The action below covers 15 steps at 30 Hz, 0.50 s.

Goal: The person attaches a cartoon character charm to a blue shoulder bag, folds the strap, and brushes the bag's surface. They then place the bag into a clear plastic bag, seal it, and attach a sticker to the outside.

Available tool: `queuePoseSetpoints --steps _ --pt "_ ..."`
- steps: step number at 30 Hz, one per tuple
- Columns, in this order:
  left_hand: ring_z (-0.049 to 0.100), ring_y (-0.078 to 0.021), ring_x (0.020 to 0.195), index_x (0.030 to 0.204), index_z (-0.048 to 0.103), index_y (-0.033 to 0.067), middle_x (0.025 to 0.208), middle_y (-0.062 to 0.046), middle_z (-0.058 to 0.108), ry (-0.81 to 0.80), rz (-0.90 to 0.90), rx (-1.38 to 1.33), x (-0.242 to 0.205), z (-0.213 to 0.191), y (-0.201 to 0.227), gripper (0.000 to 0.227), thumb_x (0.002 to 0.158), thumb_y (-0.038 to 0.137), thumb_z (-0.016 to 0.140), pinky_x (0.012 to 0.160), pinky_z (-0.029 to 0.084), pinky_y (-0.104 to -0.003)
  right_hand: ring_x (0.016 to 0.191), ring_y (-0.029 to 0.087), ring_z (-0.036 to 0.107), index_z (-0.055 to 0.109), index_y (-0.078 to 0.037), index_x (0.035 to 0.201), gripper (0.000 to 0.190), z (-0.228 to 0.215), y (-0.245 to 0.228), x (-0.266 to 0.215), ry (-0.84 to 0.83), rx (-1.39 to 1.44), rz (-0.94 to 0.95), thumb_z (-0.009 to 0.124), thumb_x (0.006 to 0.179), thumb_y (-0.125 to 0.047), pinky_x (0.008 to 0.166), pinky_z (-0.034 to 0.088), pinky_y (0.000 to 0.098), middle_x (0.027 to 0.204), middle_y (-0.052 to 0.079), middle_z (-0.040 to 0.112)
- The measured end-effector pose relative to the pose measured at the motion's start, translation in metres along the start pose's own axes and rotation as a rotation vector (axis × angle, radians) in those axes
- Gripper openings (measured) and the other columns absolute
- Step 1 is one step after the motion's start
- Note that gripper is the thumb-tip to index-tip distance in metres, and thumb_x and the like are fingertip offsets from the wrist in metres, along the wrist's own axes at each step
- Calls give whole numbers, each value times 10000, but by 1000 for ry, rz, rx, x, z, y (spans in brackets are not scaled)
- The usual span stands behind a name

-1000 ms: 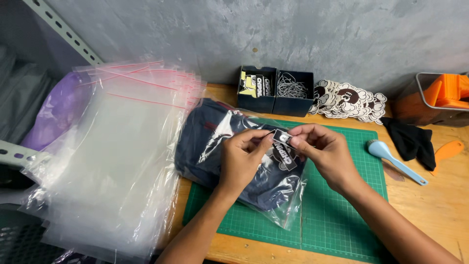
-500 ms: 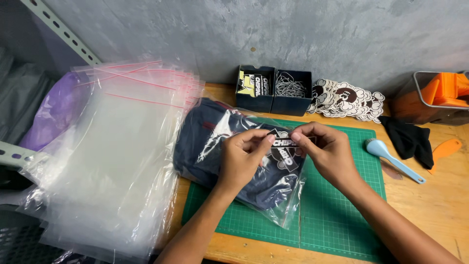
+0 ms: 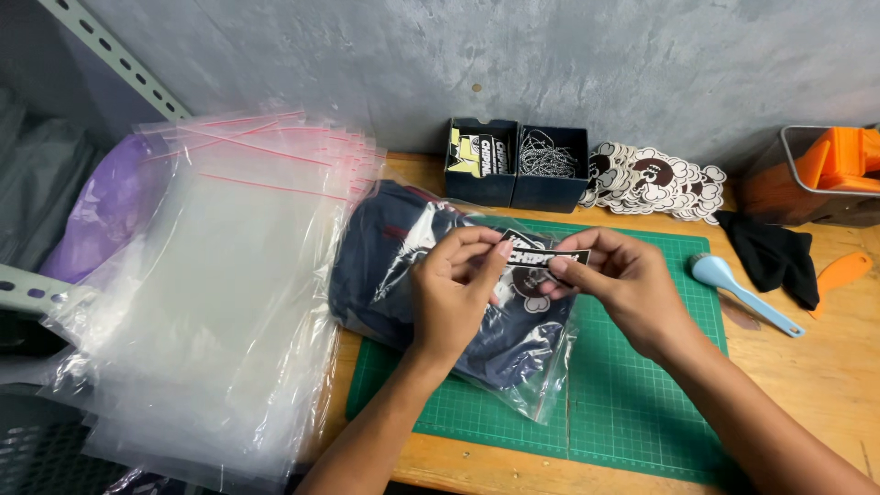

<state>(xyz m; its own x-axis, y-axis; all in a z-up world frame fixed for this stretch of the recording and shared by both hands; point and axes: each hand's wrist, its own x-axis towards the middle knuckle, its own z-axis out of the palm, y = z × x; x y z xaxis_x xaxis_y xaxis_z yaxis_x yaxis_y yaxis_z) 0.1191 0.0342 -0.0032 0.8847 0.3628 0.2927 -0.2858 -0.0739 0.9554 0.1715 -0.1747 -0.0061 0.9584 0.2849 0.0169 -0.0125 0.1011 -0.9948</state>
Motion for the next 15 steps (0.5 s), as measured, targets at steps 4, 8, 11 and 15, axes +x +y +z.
queuePoseSetpoints --steps 4,8,11,15 --pt "730 -163 529 1183 743 91 951 -77 873 -72 211 207 -9 3 10 388 940 316 946 495 527 -250 802 253 839 783 111 1226 267 -31 -11 -8 94 -183 -81 846 969 81 818 723 397 822 207 768" --pt "589 -173 637 863 545 168 780 28 604 -388 521 556 -31 14 13 447 984 370 925 559 453 -391 835 309 837 755 87 1303 357 -98 -3 -17 88 -289 142 813 951 79 883 703 376 930 265 846" --pt "612 -213 663 890 601 149 790 -9 633 -548 501 772 -51 27 1 448 970 465 907 490 476 -435 816 345 854 870 129 1203 280 -140 8 -17 12 -377 326 835 925 119 831 707 417 906 302 895" --pt "714 -301 851 1028 721 153 921 -45 725 -639 447 1026 -66 34 -16 157 981 270 815 583 568 -490 722 316 778 950 119 1156 244 -136 13 -13 -129 -375 465 865 929 87 706 658 414 832 295 924"
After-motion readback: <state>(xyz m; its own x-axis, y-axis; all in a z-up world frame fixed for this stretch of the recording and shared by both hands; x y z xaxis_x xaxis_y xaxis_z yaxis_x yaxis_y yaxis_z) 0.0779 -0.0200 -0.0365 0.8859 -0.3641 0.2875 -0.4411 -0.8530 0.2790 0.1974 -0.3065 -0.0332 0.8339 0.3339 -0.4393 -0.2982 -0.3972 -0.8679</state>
